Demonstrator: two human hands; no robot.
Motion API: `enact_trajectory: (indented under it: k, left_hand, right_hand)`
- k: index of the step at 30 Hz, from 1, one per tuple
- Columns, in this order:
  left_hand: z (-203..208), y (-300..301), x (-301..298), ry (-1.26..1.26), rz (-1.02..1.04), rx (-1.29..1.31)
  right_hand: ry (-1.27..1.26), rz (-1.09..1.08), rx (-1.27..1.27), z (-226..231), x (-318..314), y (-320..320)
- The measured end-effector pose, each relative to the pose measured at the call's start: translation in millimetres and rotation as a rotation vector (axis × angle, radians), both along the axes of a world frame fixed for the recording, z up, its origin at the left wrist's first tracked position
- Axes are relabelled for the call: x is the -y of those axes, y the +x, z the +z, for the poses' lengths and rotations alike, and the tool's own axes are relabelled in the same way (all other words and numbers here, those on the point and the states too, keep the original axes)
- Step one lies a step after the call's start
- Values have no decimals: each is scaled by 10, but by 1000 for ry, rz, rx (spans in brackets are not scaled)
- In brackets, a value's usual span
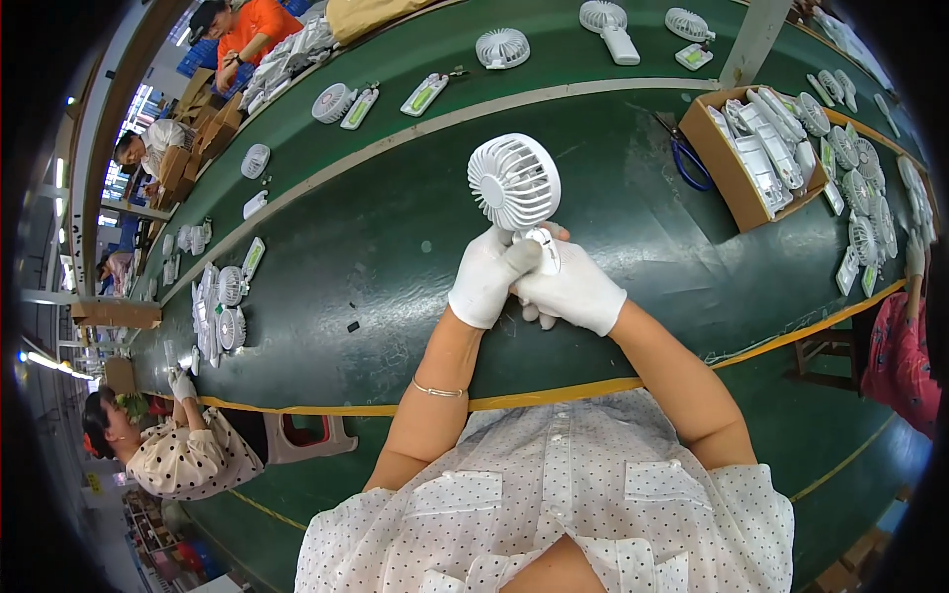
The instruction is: The person assembles portable fans by connecting internal wiring, attaching the handle covers, and testing each fan before placing them onto the conveyor belt.
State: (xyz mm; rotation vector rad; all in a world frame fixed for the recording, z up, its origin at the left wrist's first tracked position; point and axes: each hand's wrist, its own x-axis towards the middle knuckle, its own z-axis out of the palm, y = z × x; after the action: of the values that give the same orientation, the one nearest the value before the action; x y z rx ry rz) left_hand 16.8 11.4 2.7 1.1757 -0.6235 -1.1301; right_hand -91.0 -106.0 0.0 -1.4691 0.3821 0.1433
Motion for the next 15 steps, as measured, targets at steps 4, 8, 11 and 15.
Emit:
enact_trajectory:
  k: [4,8,11,15]
  left_hand:
    - [-212,110,-59,-170,26,-55]
    - [-215,101,-56,-352,68,-350]
    - [-127,74,38,-226,159,-243]
    - [7,-54,53,-107,227,52]
  right_hand:
    - [724,35,256,-41,-47,-102]
    - [726,107,270,-119,93,-124]
    - [78,-126,104,41,-6,-45]
    - [-67,-160,30,192,-55,-44]
